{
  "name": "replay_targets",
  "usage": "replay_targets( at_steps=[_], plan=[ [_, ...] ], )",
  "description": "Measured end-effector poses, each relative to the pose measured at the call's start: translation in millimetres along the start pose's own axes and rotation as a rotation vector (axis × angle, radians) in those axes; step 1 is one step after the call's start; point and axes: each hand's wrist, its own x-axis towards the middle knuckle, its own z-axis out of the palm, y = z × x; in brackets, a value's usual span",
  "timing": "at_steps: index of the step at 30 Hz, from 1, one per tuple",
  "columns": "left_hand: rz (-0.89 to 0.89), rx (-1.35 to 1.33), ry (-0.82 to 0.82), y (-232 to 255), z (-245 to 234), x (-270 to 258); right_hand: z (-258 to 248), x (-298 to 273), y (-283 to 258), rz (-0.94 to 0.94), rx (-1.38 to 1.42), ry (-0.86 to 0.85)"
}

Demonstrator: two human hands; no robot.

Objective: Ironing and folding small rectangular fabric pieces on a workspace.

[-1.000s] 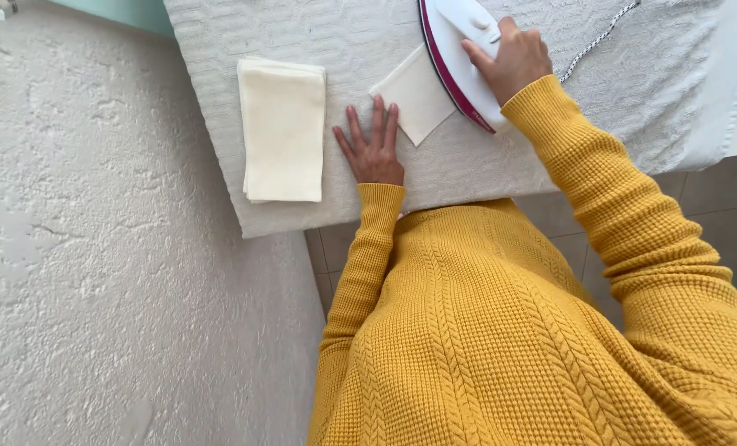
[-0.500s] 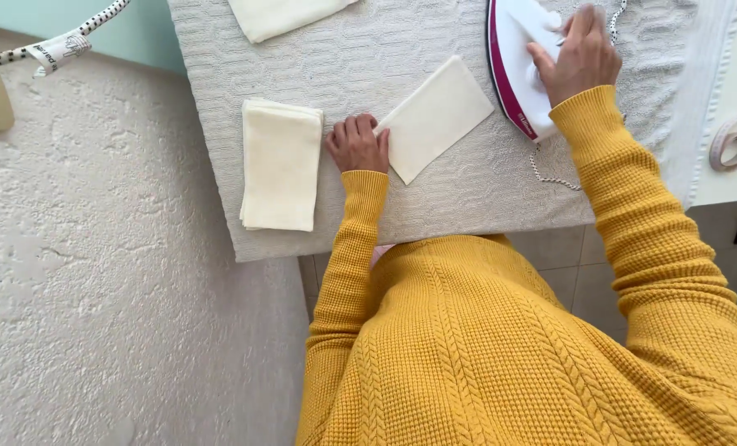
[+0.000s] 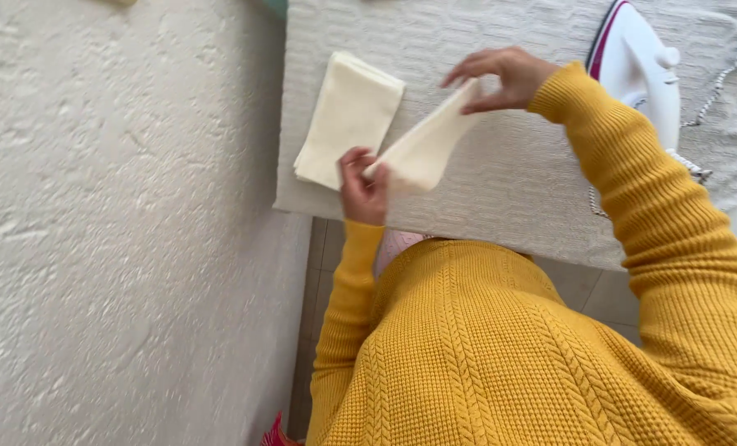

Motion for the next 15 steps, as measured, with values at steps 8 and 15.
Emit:
replay_targets(
  at_steps=[8, 15],
  plan=[
    [0.127, -0.274, 0.292, -89.8, -86.2, 26.6, 44.4, 146.0, -81.6, 0.231, 0.233, 0.022],
    [0.065, -0.081, 0.37, -64.9, -87.1, 37.9, 78.1, 158.9, -40.3, 0.146, 0.09, 0.263]
  ],
)
